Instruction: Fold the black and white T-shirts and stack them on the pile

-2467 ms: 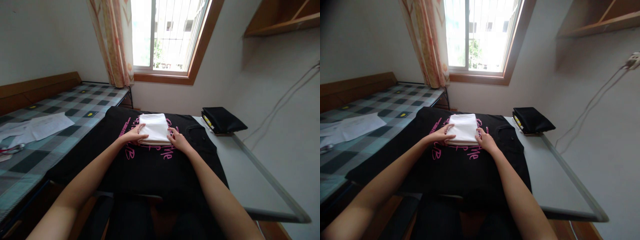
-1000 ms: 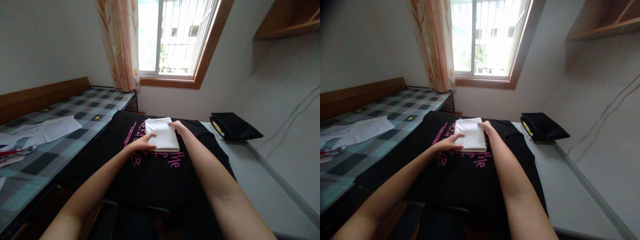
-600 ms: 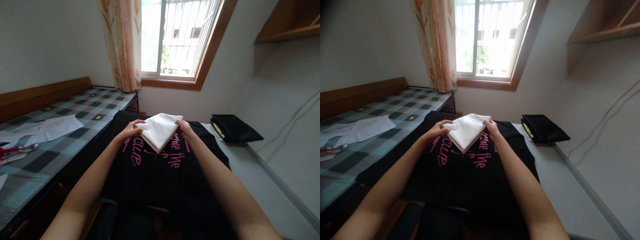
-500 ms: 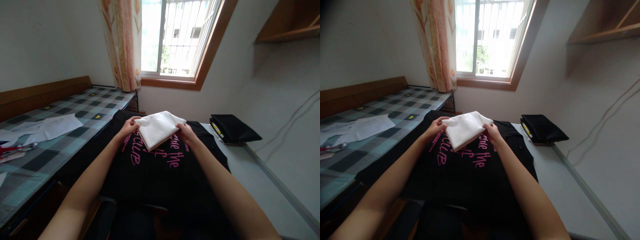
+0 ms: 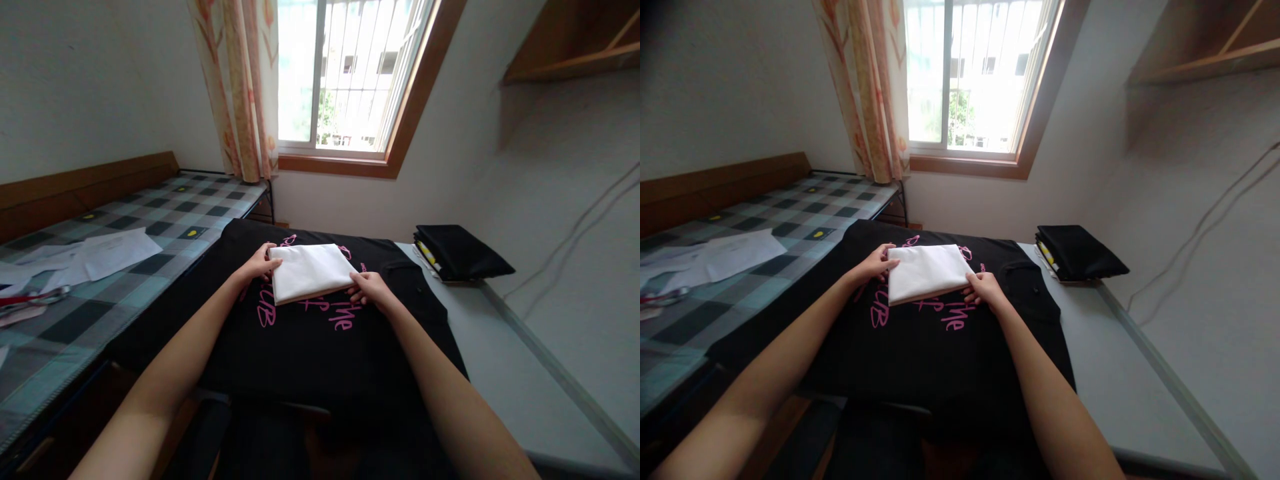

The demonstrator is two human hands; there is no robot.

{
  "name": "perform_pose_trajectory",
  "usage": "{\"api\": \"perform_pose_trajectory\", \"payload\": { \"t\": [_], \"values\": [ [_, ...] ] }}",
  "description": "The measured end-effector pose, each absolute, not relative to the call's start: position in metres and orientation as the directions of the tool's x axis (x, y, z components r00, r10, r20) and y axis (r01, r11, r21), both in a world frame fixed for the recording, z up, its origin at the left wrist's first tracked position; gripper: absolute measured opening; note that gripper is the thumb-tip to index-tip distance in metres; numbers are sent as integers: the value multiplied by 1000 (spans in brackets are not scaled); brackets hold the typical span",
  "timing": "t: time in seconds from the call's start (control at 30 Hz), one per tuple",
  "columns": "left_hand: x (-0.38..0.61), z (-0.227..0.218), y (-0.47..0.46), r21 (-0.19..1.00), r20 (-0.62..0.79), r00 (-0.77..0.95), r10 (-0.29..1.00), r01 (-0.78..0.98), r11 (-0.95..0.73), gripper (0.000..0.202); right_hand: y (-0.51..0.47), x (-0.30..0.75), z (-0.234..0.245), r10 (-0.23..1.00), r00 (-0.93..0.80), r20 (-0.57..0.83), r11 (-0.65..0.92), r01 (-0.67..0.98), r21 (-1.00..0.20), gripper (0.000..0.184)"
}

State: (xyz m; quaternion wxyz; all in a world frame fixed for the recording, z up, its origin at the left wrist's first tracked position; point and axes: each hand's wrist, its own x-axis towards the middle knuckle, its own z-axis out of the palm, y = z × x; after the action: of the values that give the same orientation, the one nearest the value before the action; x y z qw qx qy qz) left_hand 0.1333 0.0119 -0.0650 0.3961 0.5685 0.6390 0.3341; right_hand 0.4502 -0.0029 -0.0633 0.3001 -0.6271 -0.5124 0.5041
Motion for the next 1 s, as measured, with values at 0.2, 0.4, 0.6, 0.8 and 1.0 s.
{"api": "perform_pose_trajectory", "payload": {
  "t": [0.2,0.4,0.6,0.8,1.0],
  "values": [
    [130,-49,-1,853,-326,99,940,460,247,120,-2,455,-64,933,-47,-356,-308,401,-862,22],
    [133,-39,-11,869,-353,223,909,439,229,138,4,456,-79,988,-8,-152,-138,367,-920,16],
    [131,-35,-15,902,-262,395,880,424,79,112,11,455,-88,996,-72,45,67,350,-934,43],
    [126,-42,4,894,92,190,978,417,-165,36,-7,440,-75,973,-135,187,217,264,-940,24],
    [110,-69,24,887,243,-161,956,435,-153,21,-35,410,-75,846,-524,94,289,305,-907,29]
  ]
}}
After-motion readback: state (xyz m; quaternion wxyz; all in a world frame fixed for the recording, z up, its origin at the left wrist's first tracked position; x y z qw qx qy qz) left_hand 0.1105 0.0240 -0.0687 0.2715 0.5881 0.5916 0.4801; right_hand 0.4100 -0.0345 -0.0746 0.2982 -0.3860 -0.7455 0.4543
